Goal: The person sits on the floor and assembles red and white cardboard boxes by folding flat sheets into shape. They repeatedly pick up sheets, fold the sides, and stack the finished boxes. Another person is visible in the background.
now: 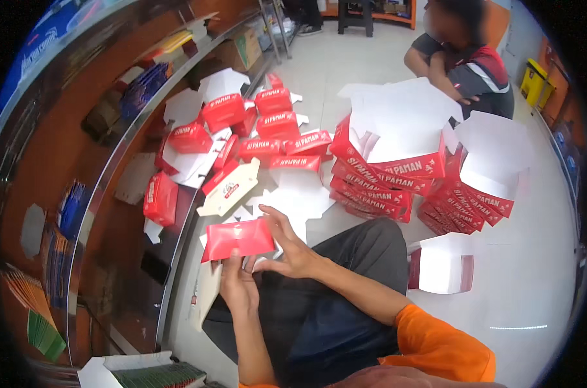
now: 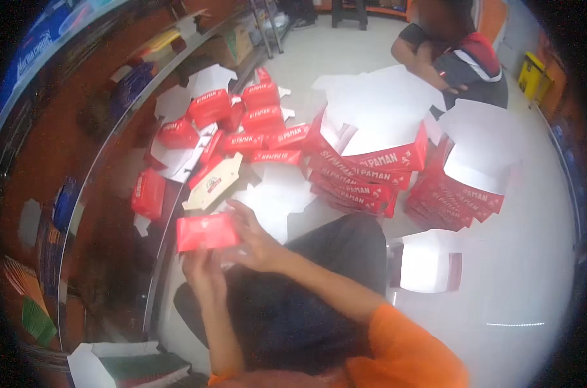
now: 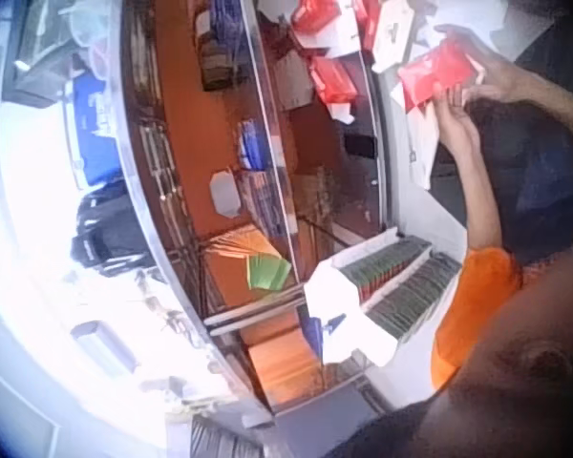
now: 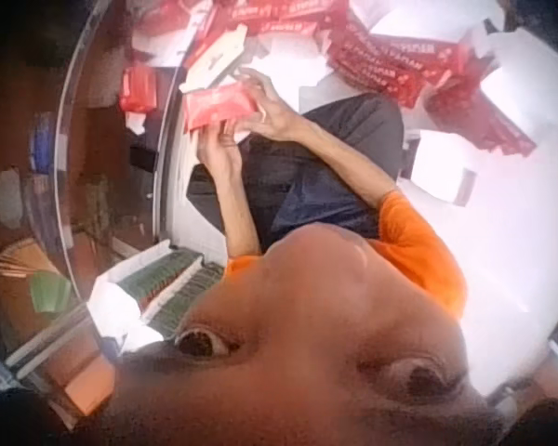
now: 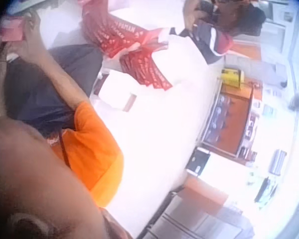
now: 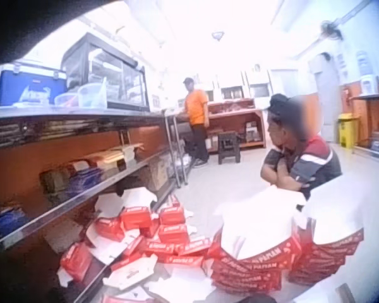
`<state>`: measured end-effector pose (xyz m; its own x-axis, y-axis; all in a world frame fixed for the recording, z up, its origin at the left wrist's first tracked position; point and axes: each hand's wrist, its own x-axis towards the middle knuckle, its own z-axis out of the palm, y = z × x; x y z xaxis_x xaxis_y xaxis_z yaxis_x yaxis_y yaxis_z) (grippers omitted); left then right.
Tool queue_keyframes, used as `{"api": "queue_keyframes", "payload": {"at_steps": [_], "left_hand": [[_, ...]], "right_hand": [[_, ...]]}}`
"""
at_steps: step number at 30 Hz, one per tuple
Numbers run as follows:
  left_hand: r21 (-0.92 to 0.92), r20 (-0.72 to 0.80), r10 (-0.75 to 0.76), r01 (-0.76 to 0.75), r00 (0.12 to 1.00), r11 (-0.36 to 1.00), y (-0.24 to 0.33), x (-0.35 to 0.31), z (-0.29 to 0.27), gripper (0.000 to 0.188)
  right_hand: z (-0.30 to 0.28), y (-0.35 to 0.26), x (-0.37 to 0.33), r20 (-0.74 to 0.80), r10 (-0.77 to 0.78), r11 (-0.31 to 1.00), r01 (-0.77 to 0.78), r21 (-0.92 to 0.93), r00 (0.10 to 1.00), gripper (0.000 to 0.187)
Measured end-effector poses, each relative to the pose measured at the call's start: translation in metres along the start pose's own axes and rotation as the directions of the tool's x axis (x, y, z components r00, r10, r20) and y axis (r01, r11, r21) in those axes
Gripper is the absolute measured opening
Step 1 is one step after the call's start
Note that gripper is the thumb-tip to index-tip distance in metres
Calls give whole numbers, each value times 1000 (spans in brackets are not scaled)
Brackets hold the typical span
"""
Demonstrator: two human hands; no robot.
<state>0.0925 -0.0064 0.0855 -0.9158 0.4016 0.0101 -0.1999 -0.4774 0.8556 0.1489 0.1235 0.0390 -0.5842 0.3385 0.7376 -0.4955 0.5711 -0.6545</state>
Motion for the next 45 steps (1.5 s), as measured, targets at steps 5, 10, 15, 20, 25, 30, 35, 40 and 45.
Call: {"api": "queue_keyframes", "payload": {"at_steps": [5, 10, 15, 20, 25, 30, 35, 40, 45], "left_hand": [[-269, 105, 16, 13, 994, 963, 24, 24, 8, 45], [718, 679, -85, -635, 729, 285, 62, -7, -4, 67], [677, 640, -349, -717, 684, -165, 69, -41, -58, 42], [829, 521, -202, -548, 829, -113, 65, -53, -97, 16], [937, 350, -337, -321, 874, 141, 64, -50, -113, 12], [871, 249, -445, 2, 860, 492, 70, -41, -135, 19], [772, 105, -364, 155, 925, 616, 64, -40, -153, 21], [822, 149, -334, 71, 931, 566, 51, -43, -144, 21], [816, 162, -299, 43, 940, 577, 47, -40, -120, 22]], "right_hand": [[-15, 3, -2, 386, 513, 782, -603, 159, 767, 71], [5, 22, -14, 289, 667, 453, -681, 575, 687, 48], [12, 26, -25, 698, 612, 291, -927, 238, 372, 47], [29, -18, -28, 442, 298, 943, -333, 2, 846, 55], [18, -21, -20, 854, 92, 937, -335, 101, 513, 43], [24, -5, -28, 683, -155, 931, -125, 343, 714, 15], [31, -9, -28, 598, -113, 826, -259, 501, 794, 5], [34, -47, -25, 569, -57, 998, 29, 59, 820, 11], [45, -40, -42, 416, 58, 993, -10, -118, 908, 23]]}}
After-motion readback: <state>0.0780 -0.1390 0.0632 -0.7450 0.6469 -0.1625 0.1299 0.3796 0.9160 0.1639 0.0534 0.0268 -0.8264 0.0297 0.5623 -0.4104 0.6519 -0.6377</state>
